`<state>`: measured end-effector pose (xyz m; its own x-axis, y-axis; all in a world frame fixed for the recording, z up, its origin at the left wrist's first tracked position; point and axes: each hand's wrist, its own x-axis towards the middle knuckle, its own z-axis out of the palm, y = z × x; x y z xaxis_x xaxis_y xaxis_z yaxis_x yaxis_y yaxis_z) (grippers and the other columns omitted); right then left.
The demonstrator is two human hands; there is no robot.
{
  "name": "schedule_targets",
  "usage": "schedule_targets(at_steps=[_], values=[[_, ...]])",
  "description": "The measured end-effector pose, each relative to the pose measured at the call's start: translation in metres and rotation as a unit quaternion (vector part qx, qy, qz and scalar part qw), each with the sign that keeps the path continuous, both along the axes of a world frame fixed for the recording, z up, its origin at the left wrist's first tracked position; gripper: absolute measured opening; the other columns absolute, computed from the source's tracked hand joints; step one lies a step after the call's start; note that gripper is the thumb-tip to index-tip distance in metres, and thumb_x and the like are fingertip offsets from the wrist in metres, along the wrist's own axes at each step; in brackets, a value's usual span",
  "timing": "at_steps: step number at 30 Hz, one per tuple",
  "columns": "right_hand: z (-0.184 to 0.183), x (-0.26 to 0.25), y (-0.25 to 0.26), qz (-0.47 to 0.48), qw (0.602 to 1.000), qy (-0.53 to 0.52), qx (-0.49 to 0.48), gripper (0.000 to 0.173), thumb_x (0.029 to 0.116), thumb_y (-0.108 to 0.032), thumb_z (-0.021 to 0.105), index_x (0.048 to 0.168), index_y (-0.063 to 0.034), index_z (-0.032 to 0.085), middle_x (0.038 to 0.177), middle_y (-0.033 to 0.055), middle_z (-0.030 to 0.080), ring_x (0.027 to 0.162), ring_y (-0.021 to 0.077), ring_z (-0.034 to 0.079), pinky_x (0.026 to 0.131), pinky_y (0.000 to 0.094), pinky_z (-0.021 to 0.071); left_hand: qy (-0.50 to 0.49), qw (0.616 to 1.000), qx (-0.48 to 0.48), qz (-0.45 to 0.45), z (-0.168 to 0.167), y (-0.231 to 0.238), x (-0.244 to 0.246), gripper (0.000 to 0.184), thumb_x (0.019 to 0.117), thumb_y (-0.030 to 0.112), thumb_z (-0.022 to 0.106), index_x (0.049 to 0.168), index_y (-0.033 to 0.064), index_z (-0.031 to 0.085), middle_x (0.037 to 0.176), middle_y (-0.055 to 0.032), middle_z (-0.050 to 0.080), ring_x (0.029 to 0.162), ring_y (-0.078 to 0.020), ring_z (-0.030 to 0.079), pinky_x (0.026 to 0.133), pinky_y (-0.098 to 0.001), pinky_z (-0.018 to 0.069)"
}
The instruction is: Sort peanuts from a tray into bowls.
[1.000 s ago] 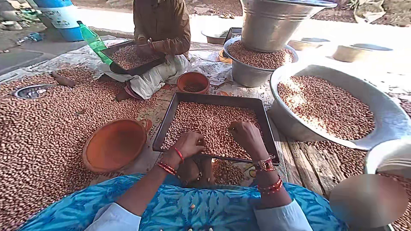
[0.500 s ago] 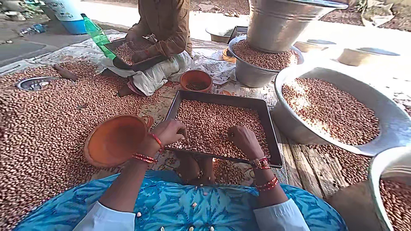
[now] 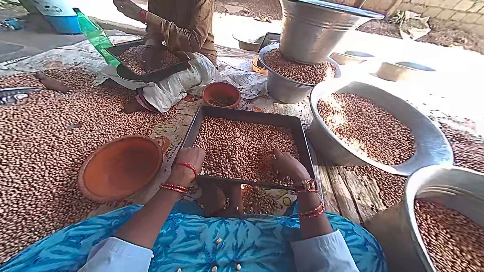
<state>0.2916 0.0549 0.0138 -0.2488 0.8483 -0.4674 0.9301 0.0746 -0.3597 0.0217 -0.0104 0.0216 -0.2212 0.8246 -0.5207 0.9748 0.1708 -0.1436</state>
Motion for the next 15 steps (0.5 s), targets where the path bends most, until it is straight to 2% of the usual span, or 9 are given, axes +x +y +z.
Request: schedule_targets(at_steps=[1,2,4,5,7,8,10,12,15], values=[[-0.004,-0.009,0.001,0.008,0.997,0.074,0.004,0.043,0.1108,-0.028,0.047,0.147,-0.0044,0.05,0.127,0.0235,0.065,0.112,0.0349,0.067,0.096,0.0514,0.0529,-0.001,1.0,0.0,0.003,0.001,-0.001,0.002,0.025,0.1023,0.01,0.057,0.119,-0.0058,0.067,0.128,-0.0264,0.065,0.124,-0.0437,0.061,0.101,-0.0595,0.0467],[-0.007,-0.014,0.003,0.008,0.986,0.166,0.013,0.039,0.1107,-0.025,0.048,0.145,-0.008,0.052,0.117,0.0191,0.069,0.095,0.0284,0.073,0.084,0.0452,0.0603,-0.003,1.0,0.001,0.008,0.002,-0.001,0.004,0.025,0.1017,0.01,0.058,0.118,-0.0072,0.066,0.128,-0.0275,0.065,0.124,-0.0446,0.061,0.102,-0.0598,0.0462],[-0.002,-0.015,0.004,-0.009,0.95,0.311,0.029,0.033,0.11,-0.021,0.049,0.139,-0.0077,0.056,0.106,0.0118,0.073,0.081,0.0187,0.076,0.072,0.036,0.0643,-0.006,1.0,0.005,0.021,0.0,-0.002,0.005,0.025,0.1014,0.008,0.057,0.119,-0.0082,0.065,0.129,-0.0279,0.065,0.125,-0.0449,0.06,0.102,-0.0596,0.0463],[0.003,-0.011,0.002,-0.018,0.94,0.335,0.056,0.03,0.1092,-0.019,0.051,0.135,-0.0061,0.059,0.101,0.0101,0.074,0.077,0.0159,0.075,0.071,0.0336,0.0643,-0.01,0.999,0.007,0.03,-0.001,-0.002,0.004,0.026,0.1016,0.009,0.057,0.12,-0.0084,0.065,0.129,-0.0282,0.064,0.125,-0.0449,0.06,0.102,-0.0598,0.0463],[0.013,0.002,-0.002,-0.023,0.945,0.297,0.133,0.026,0.1068,-0.019,0.055,0.125,-0.0051,0.066,0.091,0.0068,0.073,0.07,0.0113,0.072,0.068,0.0301,0.0617,-0.02,0.999,-0.003,0.04,0.0,-0.002,0.001,0.029,0.1016,0.012,0.058,0.12,-0.0094,0.065,0.131,-0.0293,0.063,0.127,-0.0454,0.059,0.104,-0.0609,0.045],[0.017,0.009,-0.004,-0.017,0.954,0.252,0.163,0.025,0.1055,-0.021,0.057,0.121,-0.0056,0.069,0.088,0.0062,0.073,0.069,0.0114,0.07,0.069,0.0305,0.0598,-0.021,0.999,-0.008,0.041,0.001,-0.002,0.001,0.03,0.1004,0.013,0.061,0.119,-0.0102,0.065,0.131,-0.0296,0.063,0.127,-0.0455,0.059,0.104,-0.0612,0.0444],[0.024,0.015,-0.009,0.003,0.971,0.162,0.177,0.025,0.1036,-0.023,0.059,0.117,-0.0066,0.072,0.091,0.0085,0.073,0.077,0.0181,0.069,0.077,0.0387,0.0555,-0.011,0.999,-0.02,0.039,0.0,0.001,0.002,0.034,0.098,0.018,0.066,0.118,-0.0098,0.065,0.131,-0.0291,0.063,0.128,-0.0445,0.058,0.105,-0.0607,0.0435],[0.023,0.011,-0.013,0.042,0.979,0.121,0.158,0.024,0.101,-0.023,0.063,0.113,-0.0061,0.075,0.097,0.0123,0.075,0.09,0.0262,0.07,0.086,0.0489,0.0534,-0.002,0.999,-0.026,0.039,-0.001,0.003,0.002,0.038,0.0972,0.022,0.068,0.119,-0.0093,0.065,0.132,-0.0291,0.063,0.129,-0.0444,0.058,0.105,-0.0609,0.0432],[0.011,-0.009,-0.016,0.113,0.986,0.057,0.11,0.023,0.0993,-0.026,0.065,0.11,-0.009,0.077,0.102,0.0135,0.075,0.1,0.0321,0.071,0.089,0.0563,0.0511,-0.034,0.998,-0.026,0.037,-0.004,0.008,-0.011,0.038,0.0983,0.026,0.067,0.12,-0.0051,0.068,0.13,-0.029,0.064,0.129,-0.0455,0.058,0.106,-0.0639,0.0419]])
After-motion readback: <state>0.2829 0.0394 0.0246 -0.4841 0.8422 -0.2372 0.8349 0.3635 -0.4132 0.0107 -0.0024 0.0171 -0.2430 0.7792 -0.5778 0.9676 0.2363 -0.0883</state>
